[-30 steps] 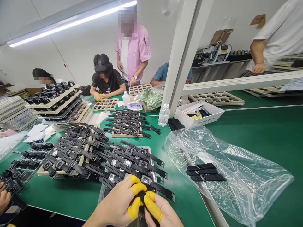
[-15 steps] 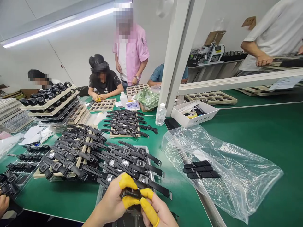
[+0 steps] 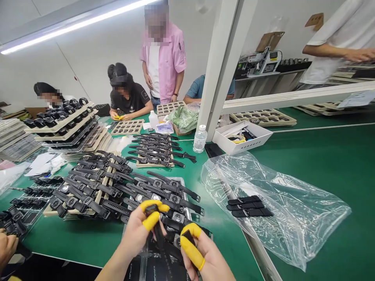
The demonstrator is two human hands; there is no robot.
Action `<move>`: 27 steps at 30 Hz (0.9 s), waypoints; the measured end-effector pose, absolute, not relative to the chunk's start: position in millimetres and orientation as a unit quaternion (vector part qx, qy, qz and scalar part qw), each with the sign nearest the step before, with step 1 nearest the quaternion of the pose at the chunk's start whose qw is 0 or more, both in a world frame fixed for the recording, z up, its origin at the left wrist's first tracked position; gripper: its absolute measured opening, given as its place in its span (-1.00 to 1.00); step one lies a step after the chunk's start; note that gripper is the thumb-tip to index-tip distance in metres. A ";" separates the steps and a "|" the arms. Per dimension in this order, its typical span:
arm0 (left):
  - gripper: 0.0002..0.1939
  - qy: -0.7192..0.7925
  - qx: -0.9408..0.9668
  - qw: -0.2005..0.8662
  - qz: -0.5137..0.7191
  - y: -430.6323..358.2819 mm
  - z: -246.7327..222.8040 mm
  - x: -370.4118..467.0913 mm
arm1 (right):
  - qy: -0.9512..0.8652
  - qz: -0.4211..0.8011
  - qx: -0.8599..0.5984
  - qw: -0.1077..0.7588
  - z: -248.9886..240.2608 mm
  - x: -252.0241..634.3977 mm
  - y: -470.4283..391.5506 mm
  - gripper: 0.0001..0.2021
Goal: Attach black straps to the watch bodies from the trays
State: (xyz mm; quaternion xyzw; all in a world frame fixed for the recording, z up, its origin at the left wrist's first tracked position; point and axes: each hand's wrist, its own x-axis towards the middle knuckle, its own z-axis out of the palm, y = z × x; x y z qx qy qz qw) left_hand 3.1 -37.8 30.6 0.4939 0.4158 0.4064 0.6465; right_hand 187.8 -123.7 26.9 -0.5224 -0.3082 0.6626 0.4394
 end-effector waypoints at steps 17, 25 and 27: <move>-0.38 0.226 0.868 0.320 0.306 -47.7 25.4 -1.2 | -0.240 0.739 -0.391 0.493 10.3 163.8 -125.6 -0.46; -0.48 0.200 0.875 0.359 0.257 -47.2 38.2 -1.5 | -0.185 0.747 -0.399 0.499 10.3 165.5 -126.2 -0.44; -0.52 0.213 0.896 0.306 0.240 -47.5 39.2 0.5 | -0.187 0.751 -0.410 0.483 10.6 168.7 -126.3 -0.43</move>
